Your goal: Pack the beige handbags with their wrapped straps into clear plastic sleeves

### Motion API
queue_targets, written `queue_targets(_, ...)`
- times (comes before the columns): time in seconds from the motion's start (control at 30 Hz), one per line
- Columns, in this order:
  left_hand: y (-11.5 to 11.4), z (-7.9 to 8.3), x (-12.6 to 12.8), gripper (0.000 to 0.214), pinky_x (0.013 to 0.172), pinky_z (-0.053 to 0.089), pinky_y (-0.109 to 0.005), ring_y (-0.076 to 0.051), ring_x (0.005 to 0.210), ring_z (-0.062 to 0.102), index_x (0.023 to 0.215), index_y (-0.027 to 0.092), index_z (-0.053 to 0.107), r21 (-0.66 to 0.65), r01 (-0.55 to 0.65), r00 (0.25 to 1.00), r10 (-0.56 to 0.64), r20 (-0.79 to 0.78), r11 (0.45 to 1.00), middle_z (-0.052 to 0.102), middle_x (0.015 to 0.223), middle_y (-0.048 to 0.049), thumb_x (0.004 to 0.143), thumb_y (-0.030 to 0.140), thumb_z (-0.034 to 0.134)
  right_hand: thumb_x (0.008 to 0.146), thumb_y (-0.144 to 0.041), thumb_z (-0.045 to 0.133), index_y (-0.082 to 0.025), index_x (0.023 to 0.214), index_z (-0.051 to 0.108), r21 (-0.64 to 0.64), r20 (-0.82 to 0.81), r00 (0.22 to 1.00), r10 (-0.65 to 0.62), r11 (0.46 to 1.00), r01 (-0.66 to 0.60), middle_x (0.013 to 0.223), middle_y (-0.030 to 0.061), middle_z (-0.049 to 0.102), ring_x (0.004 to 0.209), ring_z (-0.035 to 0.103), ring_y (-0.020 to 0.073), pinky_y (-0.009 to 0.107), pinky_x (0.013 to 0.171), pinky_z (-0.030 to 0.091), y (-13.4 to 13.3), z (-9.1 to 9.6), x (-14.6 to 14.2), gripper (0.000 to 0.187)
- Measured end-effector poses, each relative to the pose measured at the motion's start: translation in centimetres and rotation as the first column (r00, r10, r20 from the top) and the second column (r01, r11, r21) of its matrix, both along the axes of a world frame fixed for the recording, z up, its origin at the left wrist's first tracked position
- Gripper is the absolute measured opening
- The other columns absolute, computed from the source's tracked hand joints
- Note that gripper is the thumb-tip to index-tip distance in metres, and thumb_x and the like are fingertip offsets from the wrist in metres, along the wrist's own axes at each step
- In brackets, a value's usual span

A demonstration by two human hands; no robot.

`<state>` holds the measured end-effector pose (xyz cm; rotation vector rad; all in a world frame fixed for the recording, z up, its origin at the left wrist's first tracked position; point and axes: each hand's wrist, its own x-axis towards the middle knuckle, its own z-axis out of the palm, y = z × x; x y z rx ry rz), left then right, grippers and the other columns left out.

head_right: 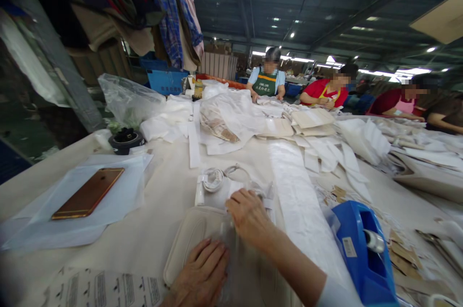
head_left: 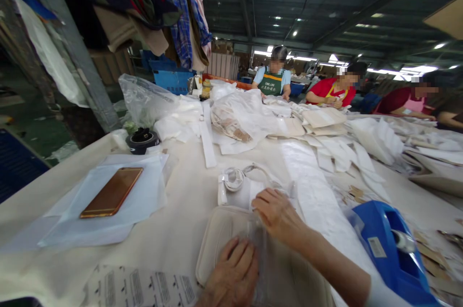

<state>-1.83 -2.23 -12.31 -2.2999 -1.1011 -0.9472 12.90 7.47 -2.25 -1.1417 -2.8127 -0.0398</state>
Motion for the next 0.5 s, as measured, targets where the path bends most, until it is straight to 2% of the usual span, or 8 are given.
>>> queue_targets(0.03, 0.0, -0.1, 0.1, 0.026, 0.099, 0.034, -0.034, -0.019, 0.097, 0.056, 0.097, 0.012, 0.062, 0.023, 0.006, 0.998, -0.008, 0.069, 1.000, 0.066, 0.096, -0.0055, 0.092, 0.021, 0.038, 0.083, -0.006, 0.043, -0.018, 0.098, 0.063, 0.053, -0.073, 0.994, 0.085, 0.995, -0.081, 0.105, 0.0082, 0.067, 0.101, 0.058, 0.0222, 0.038, 0.088, 0.044, -1.6, -1.1, 0.5, 0.028)
queue_targets(0.1, 0.0, -0.2, 0.3, 0.025, 0.097, 0.037, -0.033, -0.017, 0.089, 0.057, 0.087, 0.013, 0.062, 0.030, 0.025, 0.984, -0.030, 0.174, 0.999, 0.065, 0.087, -0.0051, 0.090, 0.017, 0.037, 0.079, -0.002, 0.038, -0.012, 0.124, 0.053, 0.224, -0.139, 0.954, 0.264, 0.947, -0.230, 0.125, 0.0128, 0.060, 0.121, 0.049, 0.0247, 0.043, 0.099, 0.041, -4.5, -3.3, 1.5, 0.049)
queue_targets(0.17, -0.2, 0.1, 0.1, 0.022, 0.093, 0.043, -0.032, -0.017, 0.085, 0.057, 0.083, 0.014, 0.060, -0.018, 0.052, 0.980, -0.047, 0.194, 0.998, 0.063, 0.082, -0.0051, 0.086, 0.012, 0.038, 0.080, -0.007, 0.041, -0.009, 0.134, 0.044, 0.292, -0.123, 0.934, 0.334, 0.912, -0.288, 0.132, 0.0138, 0.056, 0.127, 0.045, 0.0252, 0.044, 0.102, 0.040, -6.5, -5.2, 2.4, 0.054)
queue_targets(0.23, -0.3, 0.7, -0.2, 0.019, 0.089, 0.047, -0.032, -0.017, 0.084, 0.058, 0.085, 0.014, 0.059, -0.064, 0.085, 0.982, -0.072, 0.173, 0.994, 0.063, 0.083, -0.0053, 0.083, 0.011, 0.040, 0.082, -0.011, 0.046, -0.013, 0.129, 0.050, 0.283, -0.127, 0.921, 0.368, 0.903, -0.322, 0.126, 0.0107, 0.061, 0.121, 0.052, 0.0238, 0.041, 0.101, 0.044, -7.5, -6.3, 3.0, 0.047)
queue_targets(0.33, -0.6, 1.5, -0.7, 0.018, 0.084, 0.052, -0.032, -0.018, 0.085, 0.060, 0.089, 0.015, 0.058, -0.056, 0.118, 0.981, -0.107, 0.163, 0.991, 0.065, 0.085, -0.0063, 0.083, 0.016, 0.041, 0.084, -0.014, 0.049, -0.025, 0.100, 0.064, 0.210, -0.305, 0.869, 0.389, 0.918, -0.337, 0.096, -0.0020, 0.074, 0.095, 0.067, 0.0162, 0.033, 0.094, 0.049, -8.2, -6.9, 4.5, 0.024)
queue_targets(0.37, -0.7, 1.7, -0.9, 0.017, 0.082, 0.052, -0.032, -0.018, 0.085, 0.060, 0.090, 0.015, 0.058, -0.042, 0.131, 0.978, -0.122, 0.168, 0.990, 0.065, 0.085, -0.0064, 0.084, 0.019, 0.042, 0.085, -0.015, 0.050, -0.027, 0.093, 0.064, 0.209, -0.395, 0.854, 0.339, 0.938, -0.275, 0.088, -0.0036, 0.074, 0.087, 0.069, 0.0150, 0.031, 0.091, 0.051, -8.4, -7.0, 5.2, 0.020)
queue_targets(0.43, -1.0, 1.7, -1.4, 0.016, 0.081, 0.053, -0.029, -0.017, 0.087, 0.061, 0.091, 0.016, 0.058, -0.005, 0.160, 0.970, -0.156, 0.188, 0.987, 0.065, 0.085, -0.0061, 0.087, 0.022, 0.044, 0.086, -0.020, 0.049, -0.028, 0.098, 0.063, 0.216, -0.586, 0.803, 0.107, 0.976, 0.028, 0.093, 0.0008, 0.072, 0.089, 0.068, 0.0176, 0.034, 0.087, 0.053, -9.1, -7.5, 6.7, 0.020)
queue_targets(0.5, -1.1, 1.7, -2.2, 0.014, 0.085, 0.052, -0.027, -0.017, 0.095, 0.059, 0.096, 0.017, 0.058, 0.003, 0.142, 0.967, -0.139, 0.212, 0.990, 0.064, 0.091, -0.0065, 0.087, 0.020, 0.048, 0.089, -0.028, 0.048, -0.026, 0.115, 0.056, 0.133, -0.737, 0.650, -0.183, 0.904, 0.405, 0.113, 0.0095, 0.065, 0.104, 0.063, 0.0238, 0.040, 0.088, 0.053, -9.8, -8.1, 8.0, 0.028)
